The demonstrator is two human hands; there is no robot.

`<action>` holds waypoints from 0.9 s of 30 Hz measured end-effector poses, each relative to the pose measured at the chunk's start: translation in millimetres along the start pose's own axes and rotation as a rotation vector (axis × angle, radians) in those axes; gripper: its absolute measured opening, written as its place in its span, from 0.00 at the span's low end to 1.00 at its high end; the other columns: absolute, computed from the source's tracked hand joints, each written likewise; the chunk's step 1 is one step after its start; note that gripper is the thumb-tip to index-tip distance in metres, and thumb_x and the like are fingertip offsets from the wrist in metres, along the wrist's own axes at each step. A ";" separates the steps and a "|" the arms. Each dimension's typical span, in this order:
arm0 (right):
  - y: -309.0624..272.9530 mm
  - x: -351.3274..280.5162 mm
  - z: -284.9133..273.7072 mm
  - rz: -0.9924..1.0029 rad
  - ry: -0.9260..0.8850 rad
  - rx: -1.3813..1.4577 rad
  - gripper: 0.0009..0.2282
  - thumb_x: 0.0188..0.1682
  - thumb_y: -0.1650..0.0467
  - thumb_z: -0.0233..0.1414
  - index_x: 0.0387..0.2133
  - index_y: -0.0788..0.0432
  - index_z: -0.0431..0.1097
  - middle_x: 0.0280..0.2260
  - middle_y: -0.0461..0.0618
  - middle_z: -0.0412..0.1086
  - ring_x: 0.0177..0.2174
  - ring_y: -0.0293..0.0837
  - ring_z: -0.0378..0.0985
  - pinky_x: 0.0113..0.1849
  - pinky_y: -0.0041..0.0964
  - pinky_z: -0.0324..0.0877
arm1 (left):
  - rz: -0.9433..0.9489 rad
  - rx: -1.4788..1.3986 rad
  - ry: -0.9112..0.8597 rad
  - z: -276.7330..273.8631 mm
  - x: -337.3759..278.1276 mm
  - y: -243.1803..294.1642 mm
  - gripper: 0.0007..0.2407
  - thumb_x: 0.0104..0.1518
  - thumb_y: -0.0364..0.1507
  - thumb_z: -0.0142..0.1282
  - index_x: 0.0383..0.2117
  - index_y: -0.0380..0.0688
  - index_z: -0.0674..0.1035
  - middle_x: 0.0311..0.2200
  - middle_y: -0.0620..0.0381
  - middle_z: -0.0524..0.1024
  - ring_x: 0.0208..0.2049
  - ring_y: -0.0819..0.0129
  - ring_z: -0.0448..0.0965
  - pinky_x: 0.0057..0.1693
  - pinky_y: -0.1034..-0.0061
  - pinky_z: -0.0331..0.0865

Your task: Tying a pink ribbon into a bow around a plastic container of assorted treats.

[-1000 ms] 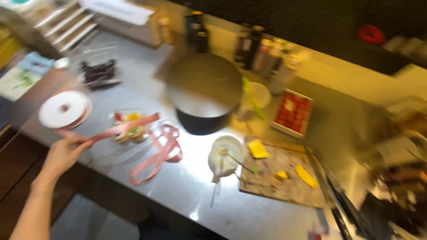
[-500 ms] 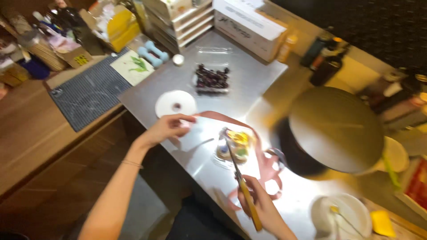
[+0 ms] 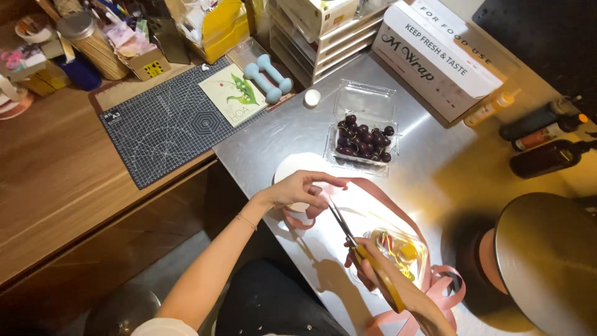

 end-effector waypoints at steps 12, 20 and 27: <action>-35.3 25.7 -28.6 -0.100 -0.091 0.119 0.30 0.56 0.51 0.37 0.59 0.63 0.60 0.40 0.47 0.71 0.22 0.34 0.64 0.25 0.28 0.62 | 0.139 -0.013 0.125 -16.9 44.5 -71.4 0.07 0.55 0.20 0.67 0.38 0.29 0.84 0.35 0.49 0.83 0.33 0.75 0.81 0.41 0.80 0.77; -46.3 31.7 -22.9 -0.151 -0.092 0.034 0.34 0.55 0.46 0.34 0.59 0.62 0.61 0.36 0.46 0.71 0.22 0.34 0.65 0.25 0.27 0.62 | 0.127 -0.012 0.205 -16.3 40.2 -76.3 0.06 0.53 0.23 0.66 0.31 0.30 0.85 0.28 0.50 0.85 0.25 0.75 0.80 0.32 0.83 0.71; -57.8 31.8 -13.1 -0.106 -0.101 0.034 0.32 0.54 0.47 0.34 0.54 0.61 0.62 0.25 0.42 0.64 0.16 0.33 0.58 0.20 0.29 0.54 | 0.092 -0.124 0.140 -12.9 29.3 -69.6 0.07 0.56 0.23 0.65 0.32 0.27 0.85 0.23 0.52 0.81 0.19 0.78 0.73 0.26 0.83 0.65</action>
Point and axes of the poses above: each hand's wrist, its own x-axis towards the middle knuckle, its own z-axis out of the palm, y = z × x, the point moved 2 cm from there along x, towards the middle knuckle
